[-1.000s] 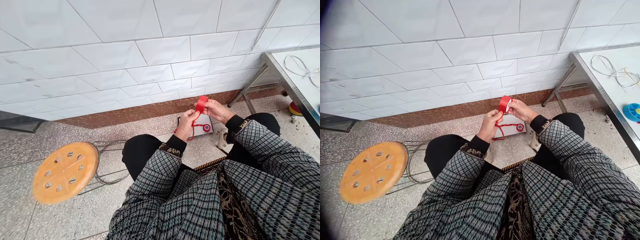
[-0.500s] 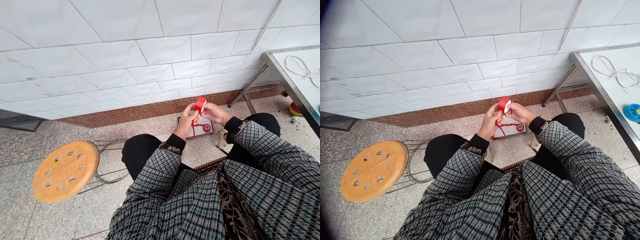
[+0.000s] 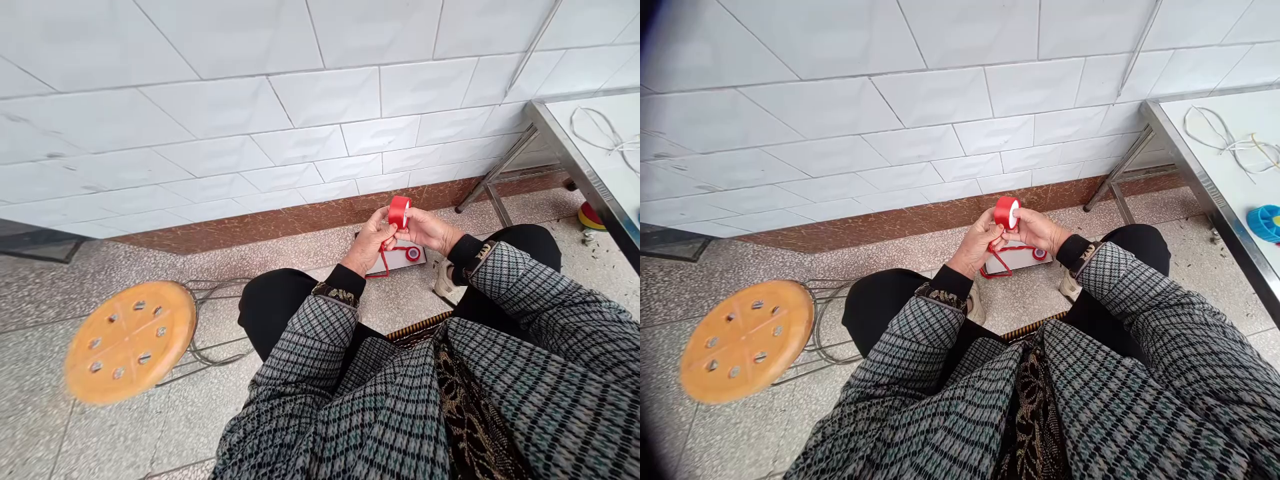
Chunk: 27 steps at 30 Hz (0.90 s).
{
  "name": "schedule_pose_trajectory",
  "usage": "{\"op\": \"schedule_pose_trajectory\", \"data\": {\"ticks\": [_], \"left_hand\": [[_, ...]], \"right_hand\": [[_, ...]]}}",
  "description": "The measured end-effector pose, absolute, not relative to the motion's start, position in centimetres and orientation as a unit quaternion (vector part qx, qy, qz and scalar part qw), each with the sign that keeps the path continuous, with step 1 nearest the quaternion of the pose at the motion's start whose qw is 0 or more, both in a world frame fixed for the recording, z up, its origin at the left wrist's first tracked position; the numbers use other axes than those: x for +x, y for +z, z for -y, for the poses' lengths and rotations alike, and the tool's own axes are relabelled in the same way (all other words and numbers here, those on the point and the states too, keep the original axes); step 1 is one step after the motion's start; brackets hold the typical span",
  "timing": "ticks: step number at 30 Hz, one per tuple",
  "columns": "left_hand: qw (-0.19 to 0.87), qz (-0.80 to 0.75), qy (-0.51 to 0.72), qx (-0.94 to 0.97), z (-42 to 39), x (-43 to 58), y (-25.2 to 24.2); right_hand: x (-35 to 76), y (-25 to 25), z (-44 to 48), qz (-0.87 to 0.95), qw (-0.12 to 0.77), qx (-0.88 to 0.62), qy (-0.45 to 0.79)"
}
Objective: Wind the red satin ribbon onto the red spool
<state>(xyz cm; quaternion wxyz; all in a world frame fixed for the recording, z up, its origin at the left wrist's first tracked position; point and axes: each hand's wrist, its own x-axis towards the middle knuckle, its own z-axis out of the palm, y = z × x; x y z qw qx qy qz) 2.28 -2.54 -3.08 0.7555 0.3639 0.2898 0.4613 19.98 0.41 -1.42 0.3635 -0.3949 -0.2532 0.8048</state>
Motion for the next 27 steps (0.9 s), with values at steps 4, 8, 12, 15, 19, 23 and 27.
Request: {"op": "schedule_pose_trajectory", "data": {"ticks": [4,8,12,15,19,23,27], "left_hand": [[0.741,-0.304,0.469,0.373,2.7,2.0,-2.9],[0.743,-0.314,0.451,0.381,2.5,1.7,-3.0],[0.747,-0.317,0.447,0.377,2.5,1.6,-2.9],[0.743,-0.329,0.450,0.372,2.7,1.3,-2.5],[0.742,-0.342,0.432,0.383,3.1,0.8,-2.2],[0.743,-0.343,0.411,0.402,3.5,0.5,-2.8],[0.750,-0.325,0.406,0.409,3.8,0.8,-2.9]], "right_hand": [[19.7,-1.4,-0.1,0.243,0.382,-0.392,0.801],[19.8,-1.5,-0.1,0.255,0.351,-0.392,0.811],[19.8,-1.4,0.0,0.283,0.318,-0.381,0.821],[19.7,-1.1,0.1,0.311,0.319,-0.377,0.812],[20.3,-0.3,-0.3,0.437,0.345,-0.371,0.744],[21.6,1.0,-1.8,0.664,0.326,-0.345,0.578],[22.4,1.6,-2.8,0.778,0.283,-0.337,0.448]]}}
